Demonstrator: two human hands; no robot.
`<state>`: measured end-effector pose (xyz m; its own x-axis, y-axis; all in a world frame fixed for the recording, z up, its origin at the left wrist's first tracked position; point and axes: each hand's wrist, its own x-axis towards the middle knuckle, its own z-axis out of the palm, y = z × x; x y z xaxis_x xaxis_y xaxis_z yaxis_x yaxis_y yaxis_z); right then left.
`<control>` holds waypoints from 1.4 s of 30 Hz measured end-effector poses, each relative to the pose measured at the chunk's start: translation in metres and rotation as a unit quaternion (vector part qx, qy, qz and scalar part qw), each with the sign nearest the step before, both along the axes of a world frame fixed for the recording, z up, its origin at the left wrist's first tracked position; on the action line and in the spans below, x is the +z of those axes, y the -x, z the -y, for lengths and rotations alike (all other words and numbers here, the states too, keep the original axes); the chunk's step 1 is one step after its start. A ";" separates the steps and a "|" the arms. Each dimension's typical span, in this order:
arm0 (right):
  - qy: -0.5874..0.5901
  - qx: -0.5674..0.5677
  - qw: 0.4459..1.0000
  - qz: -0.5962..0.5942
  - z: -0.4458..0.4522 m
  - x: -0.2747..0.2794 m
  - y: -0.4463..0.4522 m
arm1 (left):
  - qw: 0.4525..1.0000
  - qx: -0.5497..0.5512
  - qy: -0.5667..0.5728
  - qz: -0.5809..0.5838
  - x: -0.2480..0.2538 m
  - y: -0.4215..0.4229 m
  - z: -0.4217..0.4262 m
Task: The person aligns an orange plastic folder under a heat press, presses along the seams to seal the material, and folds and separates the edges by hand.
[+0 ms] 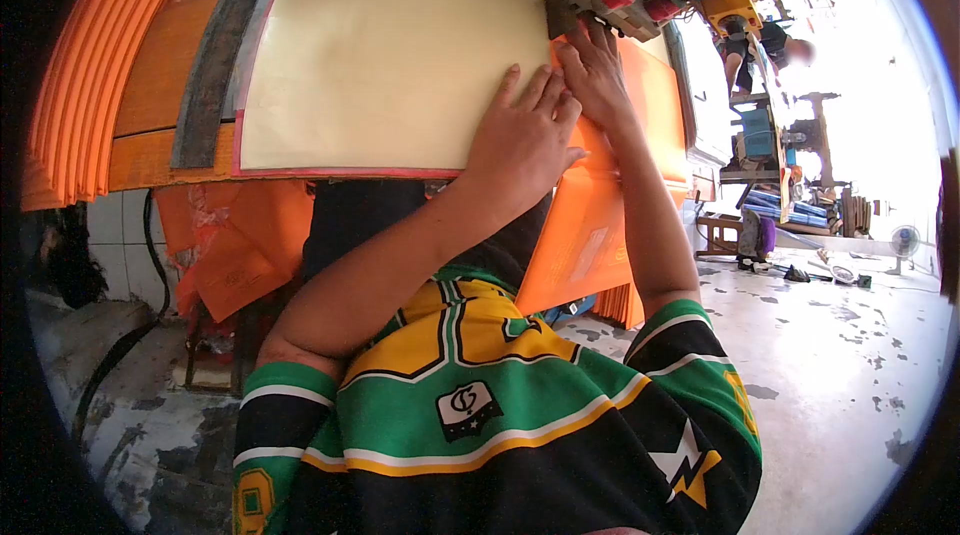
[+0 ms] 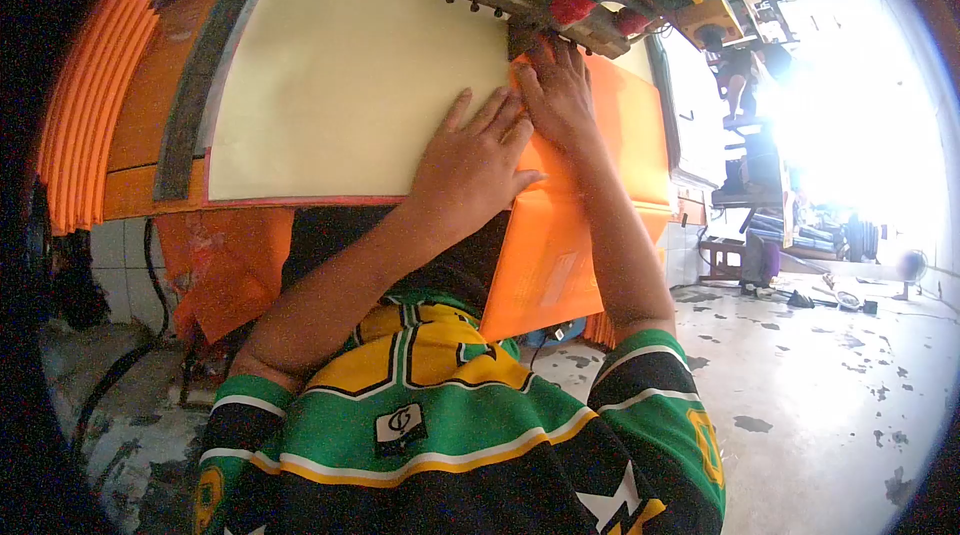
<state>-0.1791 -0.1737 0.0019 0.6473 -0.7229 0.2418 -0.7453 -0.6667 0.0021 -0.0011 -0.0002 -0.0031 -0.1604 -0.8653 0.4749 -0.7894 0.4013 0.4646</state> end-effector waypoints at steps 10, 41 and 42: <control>-0.007 -0.055 0.998 0.035 -0.017 0.007 -0.015 | 1.000 -0.017 -0.010 -0.008 0.000 -0.004 0.001; -0.003 -0.061 0.998 0.028 -0.008 0.001 -0.013 | 0.999 0.005 0.023 -0.027 -0.004 0.000 0.001; -0.004 -0.061 0.998 0.028 -0.011 0.003 -0.016 | 0.999 0.004 0.022 -0.027 -0.003 -0.001 0.001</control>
<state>-0.1634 -0.1628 0.0053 0.5392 -0.7978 0.2698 -0.8201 -0.5703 -0.0473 -0.0004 -0.0014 -0.0063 -0.1260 -0.8443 0.5209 -0.7675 0.4157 0.4880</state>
